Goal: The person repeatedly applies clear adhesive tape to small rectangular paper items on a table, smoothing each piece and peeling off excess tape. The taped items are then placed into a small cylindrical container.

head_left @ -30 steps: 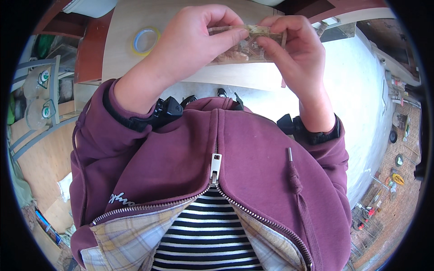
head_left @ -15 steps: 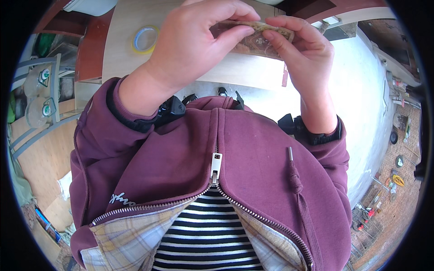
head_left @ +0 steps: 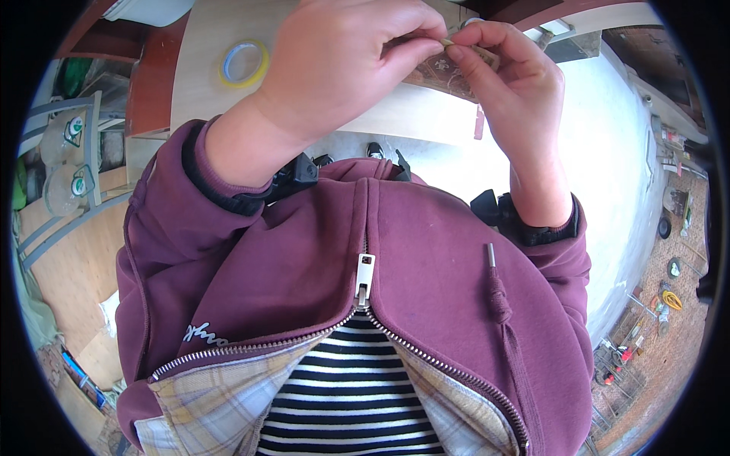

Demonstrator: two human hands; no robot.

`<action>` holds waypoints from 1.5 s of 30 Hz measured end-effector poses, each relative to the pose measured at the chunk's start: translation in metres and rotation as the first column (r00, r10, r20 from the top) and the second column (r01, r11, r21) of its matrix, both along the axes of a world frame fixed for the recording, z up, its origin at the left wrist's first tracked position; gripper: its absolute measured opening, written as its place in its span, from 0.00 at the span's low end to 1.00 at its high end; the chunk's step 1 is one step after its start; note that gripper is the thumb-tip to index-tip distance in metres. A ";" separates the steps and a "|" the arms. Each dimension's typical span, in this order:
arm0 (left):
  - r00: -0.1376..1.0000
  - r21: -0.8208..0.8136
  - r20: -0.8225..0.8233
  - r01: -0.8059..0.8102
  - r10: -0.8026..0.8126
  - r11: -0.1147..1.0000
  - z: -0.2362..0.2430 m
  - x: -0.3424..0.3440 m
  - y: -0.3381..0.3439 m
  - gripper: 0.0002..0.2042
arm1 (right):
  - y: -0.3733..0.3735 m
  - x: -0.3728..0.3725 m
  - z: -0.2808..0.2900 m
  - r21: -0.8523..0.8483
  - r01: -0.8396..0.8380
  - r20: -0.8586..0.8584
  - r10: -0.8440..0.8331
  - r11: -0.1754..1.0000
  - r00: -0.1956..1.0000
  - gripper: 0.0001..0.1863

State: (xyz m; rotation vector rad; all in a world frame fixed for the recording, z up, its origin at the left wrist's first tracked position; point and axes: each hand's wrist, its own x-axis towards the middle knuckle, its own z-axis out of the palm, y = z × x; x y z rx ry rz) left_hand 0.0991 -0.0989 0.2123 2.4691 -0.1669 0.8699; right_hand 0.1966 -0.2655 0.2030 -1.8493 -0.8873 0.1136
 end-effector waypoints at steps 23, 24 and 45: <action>0.957 -0.130 -0.261 0.091 -0.123 0.987 -0.005 0.004 0.005 0.05 | -0.011 0.011 0.001 -0.264 -0.201 -0.084 0.185 0.943 0.979 0.05; 0.950 -0.155 -0.290 0.072 -0.115 0.985 -0.006 0.004 0.005 0.05 | -0.010 0.011 -0.001 -0.228 -0.227 -0.163 0.193 0.947 0.968 0.06; 0.798 -0.604 -0.443 0.071 -0.408 0.794 -0.025 0.004 0.026 0.07 | -0.012 0.012 -0.002 -0.256 -0.238 -0.142 0.208 0.937 0.968 0.09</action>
